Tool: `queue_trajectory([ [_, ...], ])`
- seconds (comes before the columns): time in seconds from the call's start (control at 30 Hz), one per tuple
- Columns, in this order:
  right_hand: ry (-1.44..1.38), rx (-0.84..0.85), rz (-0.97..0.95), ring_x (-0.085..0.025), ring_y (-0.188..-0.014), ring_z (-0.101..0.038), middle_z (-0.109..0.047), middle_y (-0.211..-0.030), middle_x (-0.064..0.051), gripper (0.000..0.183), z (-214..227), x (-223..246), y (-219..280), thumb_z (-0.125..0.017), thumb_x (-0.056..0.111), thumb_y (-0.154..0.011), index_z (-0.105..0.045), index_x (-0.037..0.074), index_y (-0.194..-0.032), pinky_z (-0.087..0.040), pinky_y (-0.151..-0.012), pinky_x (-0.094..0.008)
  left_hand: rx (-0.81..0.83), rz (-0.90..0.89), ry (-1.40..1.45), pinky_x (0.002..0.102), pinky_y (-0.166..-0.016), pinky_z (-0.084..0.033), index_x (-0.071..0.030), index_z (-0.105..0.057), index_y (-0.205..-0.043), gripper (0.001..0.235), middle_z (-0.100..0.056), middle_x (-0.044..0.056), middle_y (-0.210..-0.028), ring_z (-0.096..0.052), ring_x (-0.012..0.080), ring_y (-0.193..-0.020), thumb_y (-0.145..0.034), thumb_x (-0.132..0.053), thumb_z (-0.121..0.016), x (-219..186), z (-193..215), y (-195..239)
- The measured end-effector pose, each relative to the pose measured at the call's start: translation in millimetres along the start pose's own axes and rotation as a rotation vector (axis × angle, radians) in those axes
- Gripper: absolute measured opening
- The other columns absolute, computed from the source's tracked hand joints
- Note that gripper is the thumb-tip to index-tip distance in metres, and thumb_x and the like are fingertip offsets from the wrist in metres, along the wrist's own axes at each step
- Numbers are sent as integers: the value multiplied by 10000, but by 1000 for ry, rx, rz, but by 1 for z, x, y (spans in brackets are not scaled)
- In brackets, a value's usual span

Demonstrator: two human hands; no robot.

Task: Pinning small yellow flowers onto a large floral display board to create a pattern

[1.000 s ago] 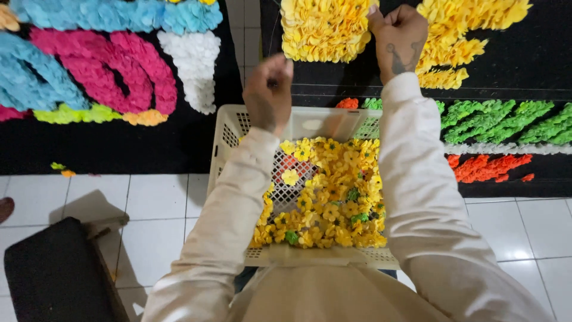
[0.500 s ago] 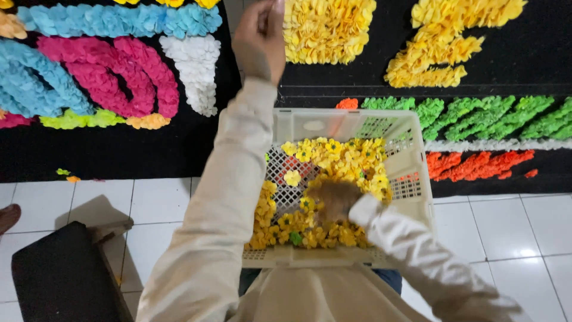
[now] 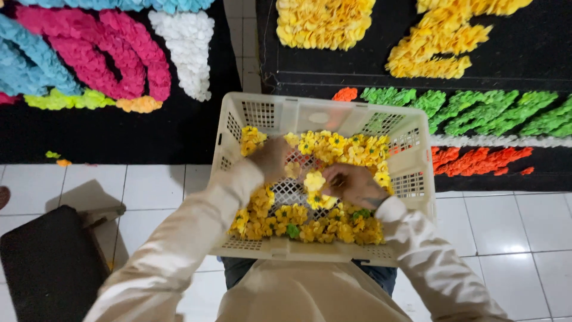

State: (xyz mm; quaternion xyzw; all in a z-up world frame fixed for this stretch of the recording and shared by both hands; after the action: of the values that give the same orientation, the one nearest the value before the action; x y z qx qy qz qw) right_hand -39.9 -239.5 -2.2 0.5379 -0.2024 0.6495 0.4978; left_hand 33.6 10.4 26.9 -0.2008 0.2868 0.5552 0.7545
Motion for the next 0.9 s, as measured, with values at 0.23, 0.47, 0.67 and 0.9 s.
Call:
queue_trajectory([
  [0.23, -183, -223, 76, -310, -828, -863, -752, -1003, -233, 414, 57, 52, 5, -1033, -5, -1072, -895, -88, -1454, -827, -621, -418, 699, 356, -158, 805, -1344, -605, -78, -623, -1846, 908, -340, 377, -2054, -447, 687, -1845, -1117, -526, -925, 107, -142, 174],
  [0.47, -44, -131, 130, -244, -1050, -821, -855, -1139, -245, 255, 65, 26, -49, -961, -41, -1167, -957, -59, -1421, -795, -866, -470, 419, 94, 51, 625, -1342, -605, -209, -946, -1129, 327, -975, 178, -1381, -900, 481, -1439, -1248, -469, -787, 38, -74, 80],
  [0.67, 130, -234, 501, -409, -1169, -833, -862, -1243, -297, 355, 97, 133, -93, -989, -113, -1138, -990, 2, -1474, -693, -1026, -566, -85, 153, 462, 496, -1110, -698, -274, -965, -1413, 375, -961, 121, -1343, -918, 401, -1265, -1047, -197, -994, 2, 18, -19],
  [0.9, 278, -426, 633, -296, -1260, -848, -887, -1433, -211, 323, 121, 163, -132, -963, -228, -1182, -960, -13, -1423, -793, -1063, -364, -231, 443, 1165, 522, -1270, -756, -142, -957, -1343, 381, -977, 105, -1497, -924, 335, -1445, -1060, -396, -981, 17, 20, -23],
])
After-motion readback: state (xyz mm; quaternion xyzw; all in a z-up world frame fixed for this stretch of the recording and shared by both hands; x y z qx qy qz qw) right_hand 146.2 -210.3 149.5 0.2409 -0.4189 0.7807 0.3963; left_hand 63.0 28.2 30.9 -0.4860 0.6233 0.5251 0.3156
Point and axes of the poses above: each hand's wrist, its own y-axis away from the middle knuckle, its own z-axis out of the back of the hand, x = y × z, the point moved 10 cm from there along -y, towards the middle knuckle
